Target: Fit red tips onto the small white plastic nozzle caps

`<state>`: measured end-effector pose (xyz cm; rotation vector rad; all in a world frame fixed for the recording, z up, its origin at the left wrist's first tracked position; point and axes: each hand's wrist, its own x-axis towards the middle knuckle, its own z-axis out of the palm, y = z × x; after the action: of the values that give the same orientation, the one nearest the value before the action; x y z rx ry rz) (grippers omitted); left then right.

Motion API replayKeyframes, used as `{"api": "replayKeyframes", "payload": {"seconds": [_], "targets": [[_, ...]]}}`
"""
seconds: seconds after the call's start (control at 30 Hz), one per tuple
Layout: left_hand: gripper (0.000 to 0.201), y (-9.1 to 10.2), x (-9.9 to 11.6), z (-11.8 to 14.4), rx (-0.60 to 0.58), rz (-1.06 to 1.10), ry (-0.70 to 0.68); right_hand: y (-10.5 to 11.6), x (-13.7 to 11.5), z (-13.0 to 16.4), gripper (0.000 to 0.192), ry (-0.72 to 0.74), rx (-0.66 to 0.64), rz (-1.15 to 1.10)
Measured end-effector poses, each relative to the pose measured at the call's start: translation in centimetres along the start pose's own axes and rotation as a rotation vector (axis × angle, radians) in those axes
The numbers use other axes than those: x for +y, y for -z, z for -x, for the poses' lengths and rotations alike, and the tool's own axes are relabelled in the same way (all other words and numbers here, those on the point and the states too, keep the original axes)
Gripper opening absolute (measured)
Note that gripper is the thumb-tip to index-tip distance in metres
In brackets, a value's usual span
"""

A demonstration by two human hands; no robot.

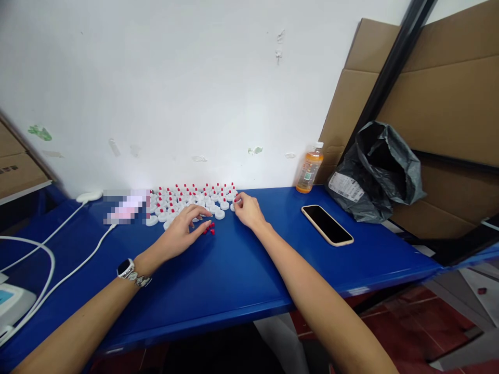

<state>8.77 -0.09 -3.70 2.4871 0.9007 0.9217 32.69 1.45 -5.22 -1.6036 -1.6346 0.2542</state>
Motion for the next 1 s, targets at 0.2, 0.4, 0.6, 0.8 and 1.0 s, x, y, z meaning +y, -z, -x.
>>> {"api": "replayKeyframes", "payload": {"seconds": [0.2,0.4,0.6,0.8,1.0], "targets": [[0.032,-0.1,0.5,0.3,0.066,-0.006,0.003,0.5,-3.1,1.3,0.004,0.078,0.044,-0.253],[0.024,0.0,0.8,0.3,0.074,-0.029,-0.057,-0.6,-7.0,3.5,0.013,0.223,-0.159,-0.476],[0.022,0.7,0.6,0.3,0.092,-0.019,-0.079,0.1,-7.6,4.1,0.031,0.352,-0.168,-0.174],[0.028,2.0,1.0,0.1,0.095,-0.147,-0.178,-0.8,-7.6,3.7,0.042,0.157,-0.163,-0.283],[0.034,1.9,0.8,-0.3,-0.046,0.372,0.084,-0.5,-8.6,4.1,0.044,0.123,-0.150,-0.284]]}}
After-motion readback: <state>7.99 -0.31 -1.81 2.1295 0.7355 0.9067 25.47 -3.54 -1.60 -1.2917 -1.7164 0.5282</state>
